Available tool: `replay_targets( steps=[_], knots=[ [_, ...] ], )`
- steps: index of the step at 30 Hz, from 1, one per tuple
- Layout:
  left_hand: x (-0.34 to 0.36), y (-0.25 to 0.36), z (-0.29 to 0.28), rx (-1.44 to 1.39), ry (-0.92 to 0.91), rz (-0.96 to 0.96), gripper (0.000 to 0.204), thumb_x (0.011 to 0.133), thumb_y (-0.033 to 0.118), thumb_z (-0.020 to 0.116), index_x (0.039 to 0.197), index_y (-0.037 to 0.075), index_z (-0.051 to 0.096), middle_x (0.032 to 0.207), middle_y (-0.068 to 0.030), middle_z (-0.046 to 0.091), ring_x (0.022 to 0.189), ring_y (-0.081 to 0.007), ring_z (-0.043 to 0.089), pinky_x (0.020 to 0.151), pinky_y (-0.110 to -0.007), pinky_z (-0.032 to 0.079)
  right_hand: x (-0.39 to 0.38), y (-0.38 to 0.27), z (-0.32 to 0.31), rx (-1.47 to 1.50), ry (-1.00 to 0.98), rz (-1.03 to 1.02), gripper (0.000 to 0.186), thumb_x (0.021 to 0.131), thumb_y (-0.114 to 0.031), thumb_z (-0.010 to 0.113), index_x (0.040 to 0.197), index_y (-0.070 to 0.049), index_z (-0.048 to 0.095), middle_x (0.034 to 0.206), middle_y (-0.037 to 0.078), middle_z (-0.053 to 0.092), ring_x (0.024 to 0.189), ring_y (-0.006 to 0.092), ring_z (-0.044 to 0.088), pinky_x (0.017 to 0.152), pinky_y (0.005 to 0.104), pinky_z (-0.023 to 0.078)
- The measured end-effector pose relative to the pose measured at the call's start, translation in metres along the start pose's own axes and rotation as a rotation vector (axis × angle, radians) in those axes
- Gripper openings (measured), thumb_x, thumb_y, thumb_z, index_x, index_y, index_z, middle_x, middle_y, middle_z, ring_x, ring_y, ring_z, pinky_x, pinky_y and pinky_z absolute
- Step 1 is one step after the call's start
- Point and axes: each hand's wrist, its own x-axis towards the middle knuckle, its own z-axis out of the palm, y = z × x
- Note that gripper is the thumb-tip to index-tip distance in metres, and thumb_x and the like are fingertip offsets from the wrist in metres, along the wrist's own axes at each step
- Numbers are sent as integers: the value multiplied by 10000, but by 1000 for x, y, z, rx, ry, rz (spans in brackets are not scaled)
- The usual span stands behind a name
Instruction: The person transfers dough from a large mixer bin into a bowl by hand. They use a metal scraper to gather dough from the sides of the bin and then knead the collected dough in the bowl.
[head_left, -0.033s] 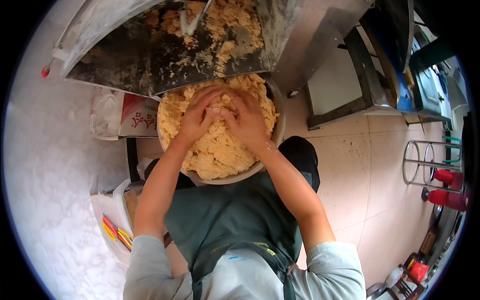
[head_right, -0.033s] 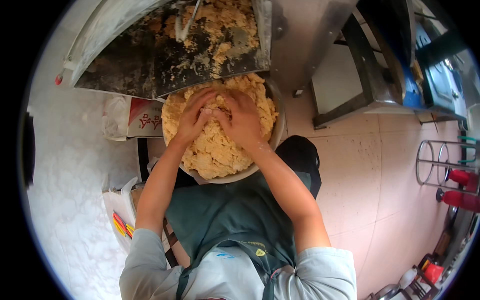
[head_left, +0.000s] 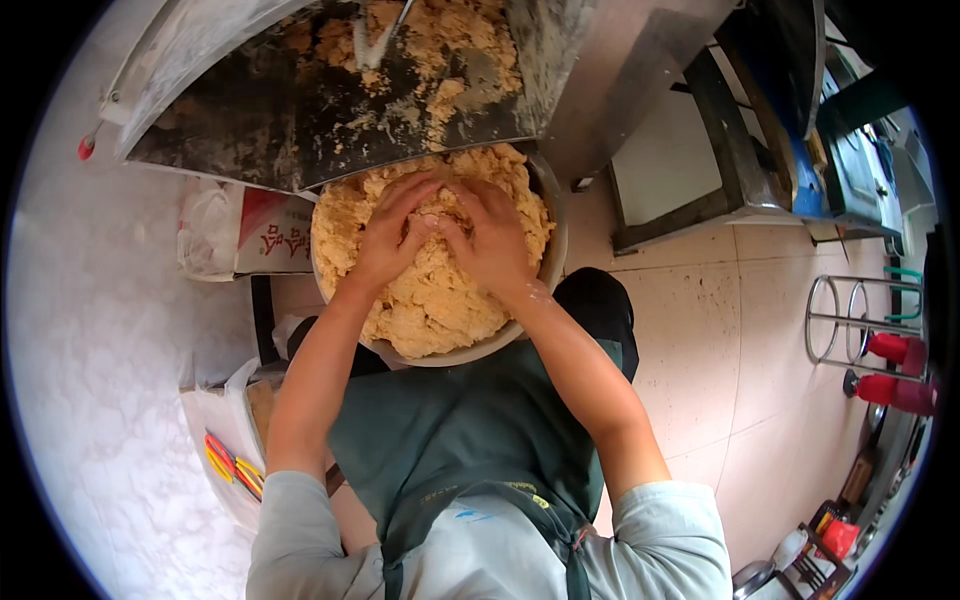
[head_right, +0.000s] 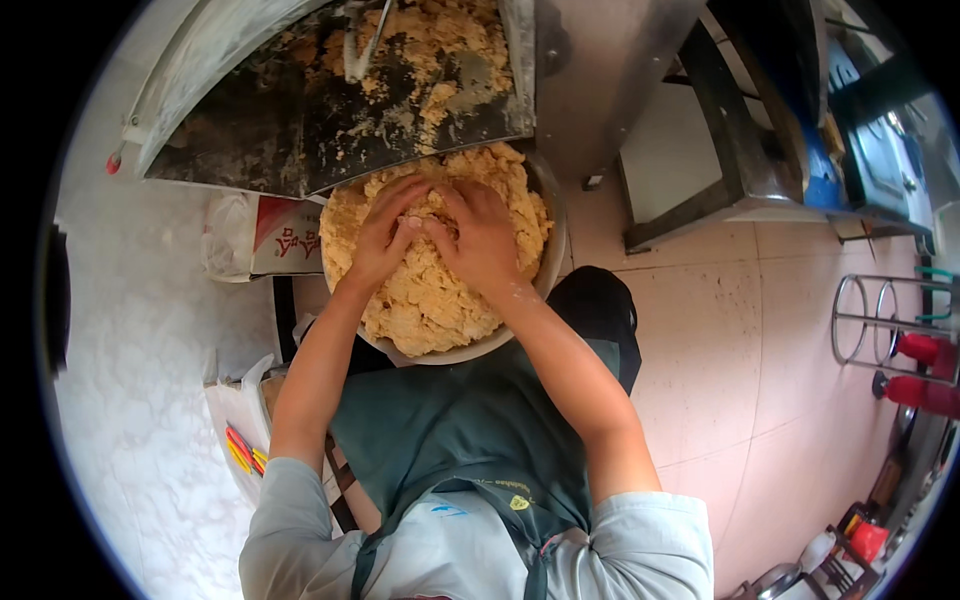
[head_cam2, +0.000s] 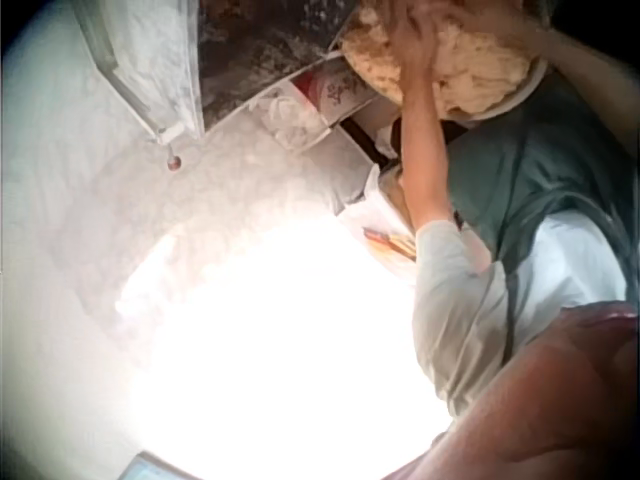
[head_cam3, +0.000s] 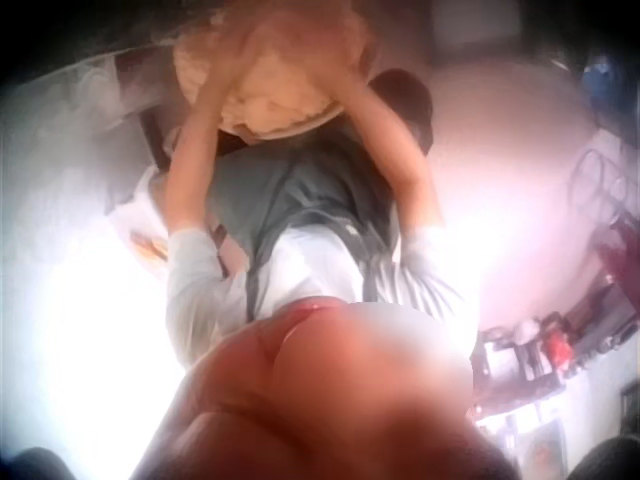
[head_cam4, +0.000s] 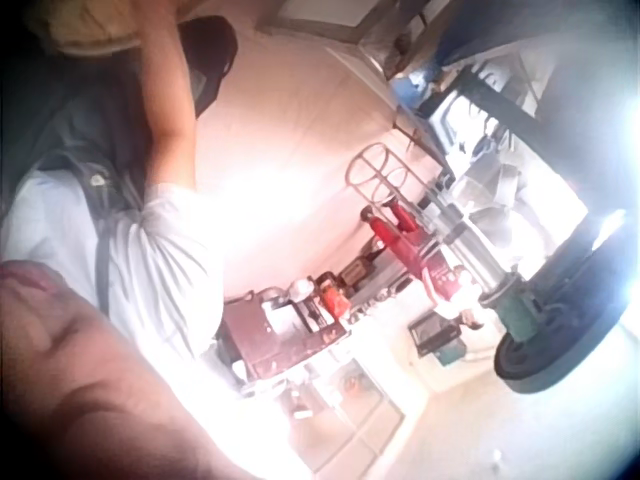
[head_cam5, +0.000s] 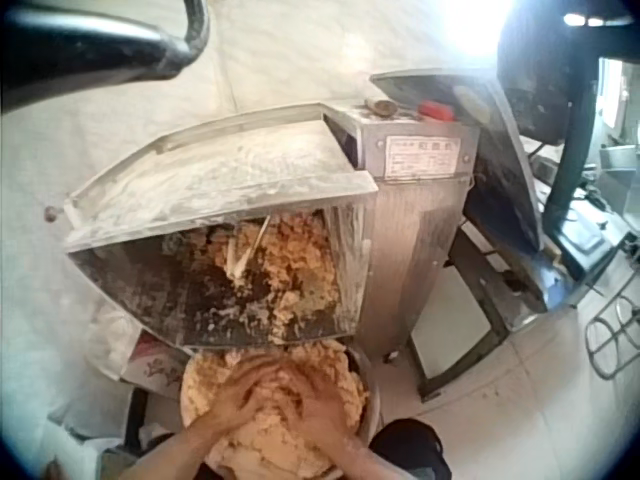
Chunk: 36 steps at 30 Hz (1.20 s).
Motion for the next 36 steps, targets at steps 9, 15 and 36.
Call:
replay_targets(
  steps=[9, 15, 36],
  knots=[
    [2, 22, 22, -95, -26, -12, 478, 1005, 210, 648, 1447, 50, 562, 1519, -182, 524, 1425, -366, 473, 1150, -437, 399, -22, 1, -15, -6, 80, -39, 428, 926, -228, 703, 1320, -82, 623, 1330, 183, 586, 1253, 439, 528, 1080, 564, 406],
    [6, 14, 33, 125, -44, 80, 496, 995, 225, 656, 1450, 60, 545, 1528, -187, 500, 1385, -405, 492, 1136, -466, 424, -34, 16, -5, -41, 81, -21, 457, 908, -214, 710, 1344, -113, 613, 1351, 172, 575, 1290, 408, 522, 1139, 585, 360],
    [-2, 9, 38, -144, -17, -91, 589, 1031, 295, 639, 1549, 93, 444, 1577, -183, 462, 1471, -369, 421, 1204, -424, 351, -42, 40, -29, 16, 132, 151, 533, 1051, -355, 547, 1502, -76, 499, 1552, 215, 458, 1408, 437, 437, 1183, 518, 322]
  ],
)
